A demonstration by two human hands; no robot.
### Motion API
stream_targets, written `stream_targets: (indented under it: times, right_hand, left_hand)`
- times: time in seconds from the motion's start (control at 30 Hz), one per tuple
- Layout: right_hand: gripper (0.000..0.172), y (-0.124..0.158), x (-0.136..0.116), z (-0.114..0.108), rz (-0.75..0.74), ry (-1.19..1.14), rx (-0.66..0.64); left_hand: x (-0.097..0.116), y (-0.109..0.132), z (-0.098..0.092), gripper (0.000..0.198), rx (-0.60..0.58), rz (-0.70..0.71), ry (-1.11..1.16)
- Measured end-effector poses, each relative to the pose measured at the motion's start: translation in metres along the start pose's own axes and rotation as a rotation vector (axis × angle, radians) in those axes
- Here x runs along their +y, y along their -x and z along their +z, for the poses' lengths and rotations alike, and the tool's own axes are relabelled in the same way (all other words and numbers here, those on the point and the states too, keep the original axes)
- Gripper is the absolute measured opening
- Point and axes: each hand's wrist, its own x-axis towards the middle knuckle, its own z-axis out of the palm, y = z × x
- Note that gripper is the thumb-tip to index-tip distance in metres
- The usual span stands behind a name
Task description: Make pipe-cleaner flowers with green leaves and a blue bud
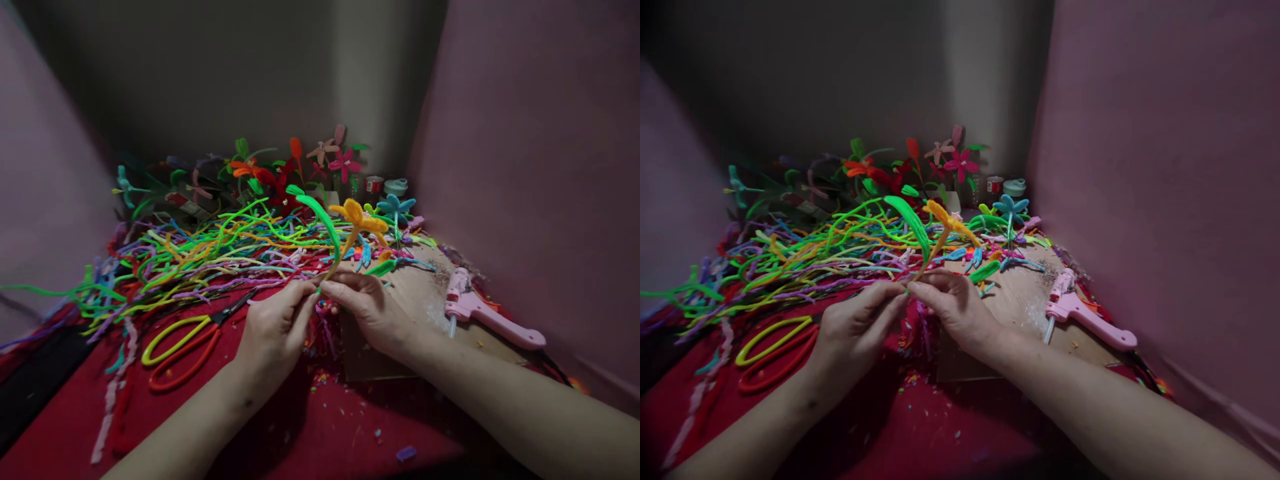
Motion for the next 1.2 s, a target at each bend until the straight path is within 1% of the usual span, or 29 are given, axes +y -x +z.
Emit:
stream_targets:
  times: [0.07,0.13,0.2,0.27,0.33,0.4,0.5,0.57,0.63,0.7,0.77,0.83,0.87,0.9,0.93,0.97,1.03,1.13,1.2]
  right_hand:
    - [0.014,0.001,0.0,0.001,0.01,-0.045,-0.047]
    - [0.014,0.002,-0.001,0.001,0.025,-0.116,-0.126]
    - [0.016,0.002,-0.003,0.001,0.052,-0.141,-0.194]
    - [0.018,0.002,-0.005,0.0,0.071,-0.095,-0.199]
    - [0.017,0.002,-0.007,-0.001,0.058,-0.034,-0.157]
    - [0.016,0.001,-0.008,0.0,0.046,0.004,-0.11]
    - [0.015,0.0,-0.008,0.0,0.06,-0.025,-0.077]
    - [0.013,0.0,-0.006,0.001,0.064,-0.061,-0.053]
    - [0.008,0.0,-0.004,0.001,0.063,-0.107,-0.012]
    - [0.008,0.001,-0.003,0.001,0.102,-0.16,-0.027]
    - [0.012,0.001,-0.003,0.001,0.16,-0.182,-0.057]
    - [0.013,0.002,-0.004,0.002,0.165,-0.154,-0.025]
    - [0.012,0.003,-0.005,0.002,0.149,-0.132,0.004]
    - [0.012,0.003,-0.006,0.003,0.132,-0.114,0.017]
    - [0.012,0.004,-0.007,0.005,0.123,-0.106,0.003]
    - [0.011,0.005,-0.007,0.006,0.123,-0.106,-0.025]
    - [0.01,0.008,-0.007,0.008,0.151,-0.11,-0.075]
    - [0.013,0.01,-0.007,0.011,0.205,-0.102,-0.088]
    - [0.015,0.01,-0.006,0.01,0.213,-0.08,-0.112]
  left_hand:
    - [0.005,-0.003,-0.002,0.012,-0.034,-0.2,0.197]
    - [0.008,-0.006,-0.004,0.013,-0.085,-0.402,0.429]
    - [0.009,-0.009,-0.005,0.013,-0.144,-0.542,0.64]
    - [0.006,-0.01,-0.005,0.014,-0.192,-0.618,0.804]
    - [0.004,-0.01,-0.005,0.014,-0.22,-0.657,0.931]
    - [0.003,-0.011,-0.005,0.016,-0.255,-0.68,1.034]
    - [0.003,-0.011,-0.005,0.02,-0.329,-0.691,1.135]
    - [0.004,-0.011,-0.005,0.02,-0.349,-0.703,1.147]
    - [0.005,-0.011,-0.004,0.019,-0.337,-0.716,1.112]
    - [0.007,-0.011,-0.004,0.02,-0.333,-0.71,1.019]
    - [0.01,-0.012,-0.007,0.023,-0.318,-0.643,0.852]
    - [0.012,-0.015,-0.013,0.022,-0.226,-0.517,0.646]
    - [0.012,-0.017,-0.016,0.019,-0.139,-0.45,0.556]
    - [0.012,-0.018,-0.019,0.015,-0.058,-0.403,0.502]
    - [0.011,-0.02,-0.022,0.015,-0.013,-0.376,0.487]
    - [0.01,-0.021,-0.024,0.017,0.004,-0.364,0.499]
    - [0.008,-0.021,-0.025,0.018,-0.05,-0.383,0.561]
    - [0.008,-0.018,-0.02,0.014,-0.159,-0.451,0.649]
    - [0.011,-0.016,-0.017,0.013,-0.154,-0.486,0.664]
